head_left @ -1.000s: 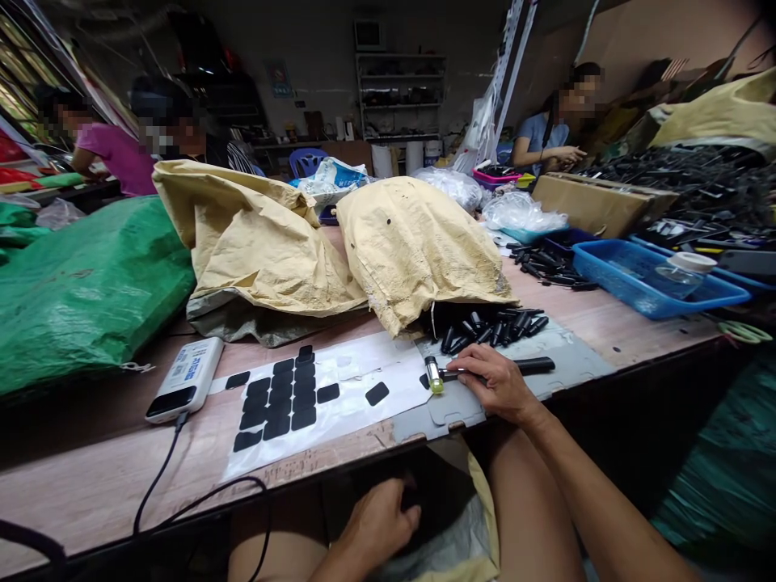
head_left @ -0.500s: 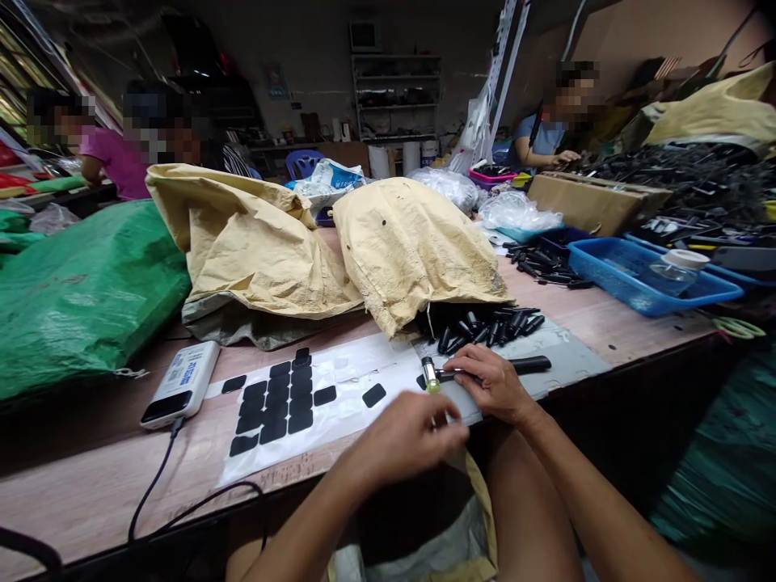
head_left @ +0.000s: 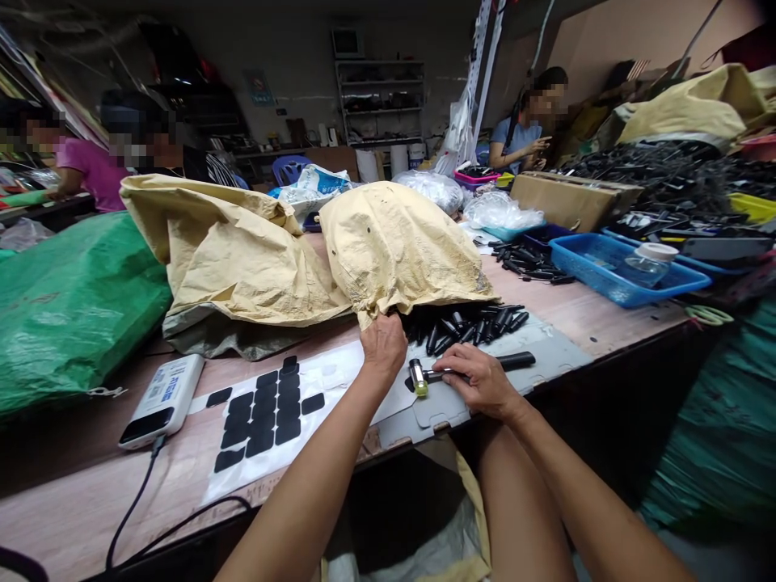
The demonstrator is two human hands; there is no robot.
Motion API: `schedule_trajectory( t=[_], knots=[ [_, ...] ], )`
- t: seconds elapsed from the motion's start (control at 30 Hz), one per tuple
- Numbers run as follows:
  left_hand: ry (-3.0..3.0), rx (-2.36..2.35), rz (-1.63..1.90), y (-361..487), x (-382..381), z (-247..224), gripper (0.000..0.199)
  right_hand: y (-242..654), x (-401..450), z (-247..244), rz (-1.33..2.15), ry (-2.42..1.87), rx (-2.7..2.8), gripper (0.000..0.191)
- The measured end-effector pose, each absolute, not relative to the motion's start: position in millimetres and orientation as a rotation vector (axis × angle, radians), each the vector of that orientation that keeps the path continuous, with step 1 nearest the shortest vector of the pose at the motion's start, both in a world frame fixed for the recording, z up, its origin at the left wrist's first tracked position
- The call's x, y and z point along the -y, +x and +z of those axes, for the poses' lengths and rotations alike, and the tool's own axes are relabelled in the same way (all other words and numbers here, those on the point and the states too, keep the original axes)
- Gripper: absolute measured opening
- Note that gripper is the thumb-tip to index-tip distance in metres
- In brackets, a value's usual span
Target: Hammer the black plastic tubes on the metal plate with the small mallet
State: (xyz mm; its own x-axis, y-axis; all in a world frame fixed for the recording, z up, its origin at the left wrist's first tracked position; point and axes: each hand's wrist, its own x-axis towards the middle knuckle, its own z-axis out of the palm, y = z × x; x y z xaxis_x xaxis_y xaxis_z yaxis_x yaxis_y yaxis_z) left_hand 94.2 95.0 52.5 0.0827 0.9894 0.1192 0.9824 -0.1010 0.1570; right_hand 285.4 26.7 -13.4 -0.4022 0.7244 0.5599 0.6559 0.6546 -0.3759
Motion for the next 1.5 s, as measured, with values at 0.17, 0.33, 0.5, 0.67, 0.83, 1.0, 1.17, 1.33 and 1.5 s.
schedule_trajectory(
  t=[0.17,0.33,0.5,0.67,0.83,1.0,1.17,1.33,1.5],
  knots=[
    [2.220,-2.131,0.279,95.7,-99.7,56.4,0.024,284.6,-26.0,-13.1,0.136,-1.074,2.146,0.023],
    [2.265,-2.080,0.289,91.7,-101.4,56.6,0.031,284.5,-26.6,-14.3,0.138,-1.085,2.151,0.023],
    [2.291,-2.018,0.309,87.0,-101.3,53.8,0.024,285.1,-27.3,-14.9,0.120,-1.077,2.159,0.023],
    [2.289,-1.904,0.513,84.6,-93.5,58.0,0.025,285.0,-26.3,-13.0,0.117,-1.063,2.166,0.024],
    [2.213,-1.595,0.812,46.2,-52.7,61.7,0.012,283.5,-25.4,-9.4,0.085,-1.105,2.195,0.020],
    [2.141,-1.430,0.771,2.2,-6.2,32.2,0.008,282.3,-27.5,-12.5,0.014,-1.137,2.247,0.017],
    [2.149,-1.395,0.802,-0.8,3.9,6.2,0.011,283.3,-27.1,-12.5,-0.057,-1.090,2.249,0.022],
    [2.097,-1.360,0.818,-1.4,-0.4,4.1,0.016,270.0,-12.5,7.4,-0.032,-1.016,2.128,0.036],
    [2.031,-1.360,0.828,-4.8,-0.2,2.0,0.017,240.8,7.6,19.2,0.174,-0.907,2.182,0.041]
  ],
)
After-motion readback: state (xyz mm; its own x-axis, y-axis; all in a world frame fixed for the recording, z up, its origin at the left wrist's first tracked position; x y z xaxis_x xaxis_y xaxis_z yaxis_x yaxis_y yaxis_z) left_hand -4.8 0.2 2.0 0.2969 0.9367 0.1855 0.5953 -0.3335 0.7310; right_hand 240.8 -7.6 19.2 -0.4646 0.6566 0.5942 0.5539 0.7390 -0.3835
